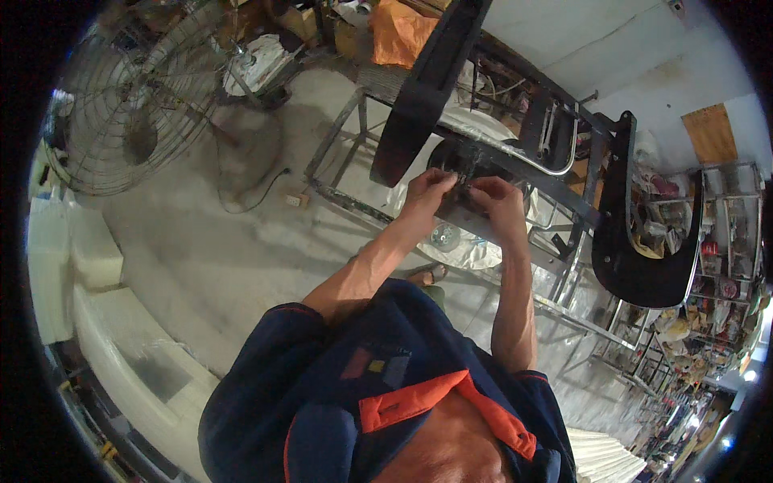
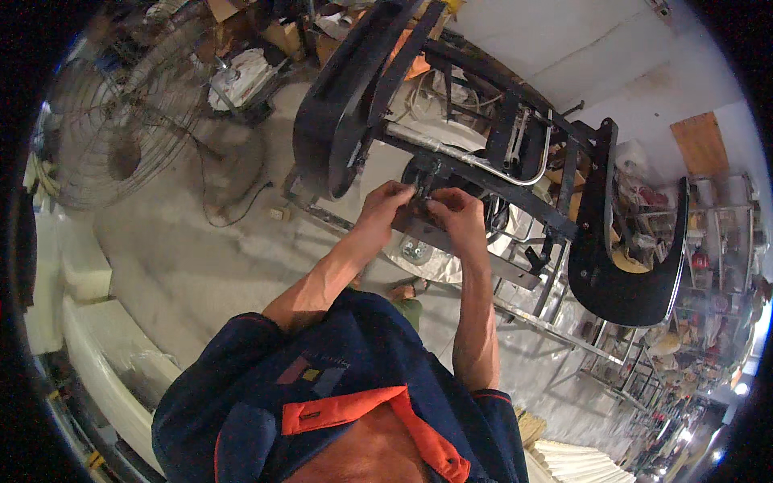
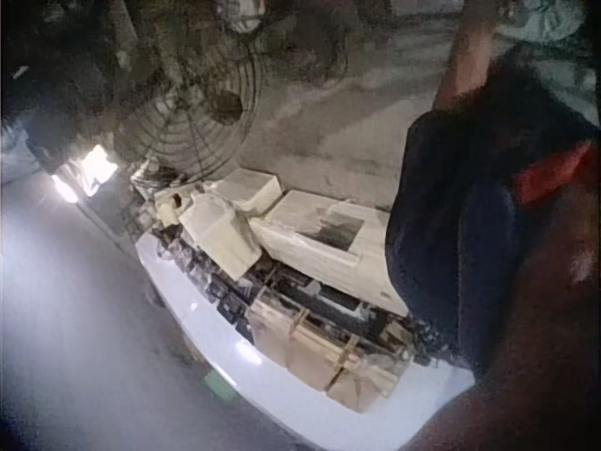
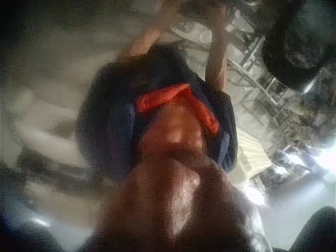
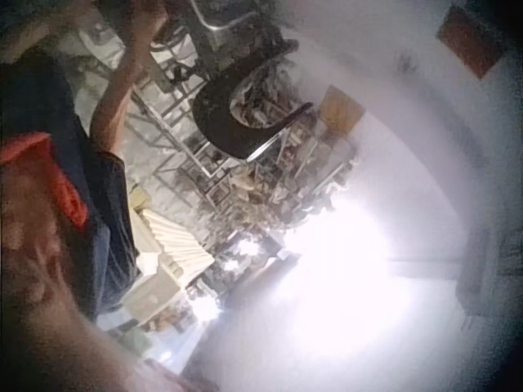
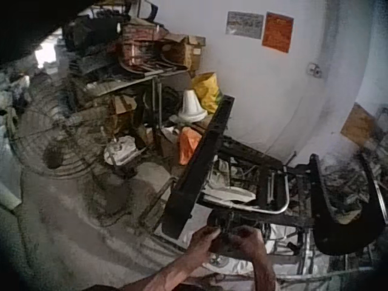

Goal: The person uses a wrench to tighten bolts on a metal frame structure, repeatedly adjusting and securing components. The person also handles a black plastic part, positioning it on the frame.

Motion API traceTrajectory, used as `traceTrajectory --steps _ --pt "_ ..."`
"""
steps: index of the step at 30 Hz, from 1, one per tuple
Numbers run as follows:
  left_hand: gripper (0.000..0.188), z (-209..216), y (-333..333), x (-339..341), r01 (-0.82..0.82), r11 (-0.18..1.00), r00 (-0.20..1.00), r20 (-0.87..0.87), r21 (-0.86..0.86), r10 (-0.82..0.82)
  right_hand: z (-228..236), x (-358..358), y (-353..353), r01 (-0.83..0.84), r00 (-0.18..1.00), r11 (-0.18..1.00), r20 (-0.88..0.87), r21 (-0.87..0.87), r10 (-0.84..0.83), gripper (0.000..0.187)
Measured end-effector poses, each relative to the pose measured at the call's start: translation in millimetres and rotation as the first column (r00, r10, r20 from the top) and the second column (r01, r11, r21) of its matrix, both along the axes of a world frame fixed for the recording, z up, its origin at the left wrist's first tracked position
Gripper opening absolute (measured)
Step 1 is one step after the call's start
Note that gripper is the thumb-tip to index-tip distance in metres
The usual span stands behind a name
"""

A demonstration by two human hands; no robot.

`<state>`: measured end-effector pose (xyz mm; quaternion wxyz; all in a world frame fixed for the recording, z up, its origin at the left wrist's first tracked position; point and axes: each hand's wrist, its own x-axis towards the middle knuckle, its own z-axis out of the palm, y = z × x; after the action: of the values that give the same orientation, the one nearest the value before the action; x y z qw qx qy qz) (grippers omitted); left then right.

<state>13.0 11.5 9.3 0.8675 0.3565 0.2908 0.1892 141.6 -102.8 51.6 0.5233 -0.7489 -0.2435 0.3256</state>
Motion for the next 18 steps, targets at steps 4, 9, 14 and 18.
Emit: traceTrajectory --steps 4,9,14,18 --pt "0.019 -15 4 8 0.010 1.000 0.998 -0.063 -0.011 -0.010 0 2 1 -0.030 0.994 0.998 0.098 -0.064 0.036 0.022" --pt "0.015 -8 3 8 -0.063 0.996 0.997 -0.056 -0.070 0.059 -21 13 7 -0.072 0.957 0.980 0.263 -0.183 0.119 0.030" --pt "0.015 -3 5 8 -0.024 0.997 0.999 -0.043 -0.068 0.021 -15 -4 3 0.042 0.986 0.998 0.163 0.045 -0.048 0.020" --pt "0.016 -10 3 11 -0.053 0.995 0.999 -0.017 -0.079 0.052 -14 15 -10 -0.162 0.944 0.980 0.272 -0.115 0.188 0.033"
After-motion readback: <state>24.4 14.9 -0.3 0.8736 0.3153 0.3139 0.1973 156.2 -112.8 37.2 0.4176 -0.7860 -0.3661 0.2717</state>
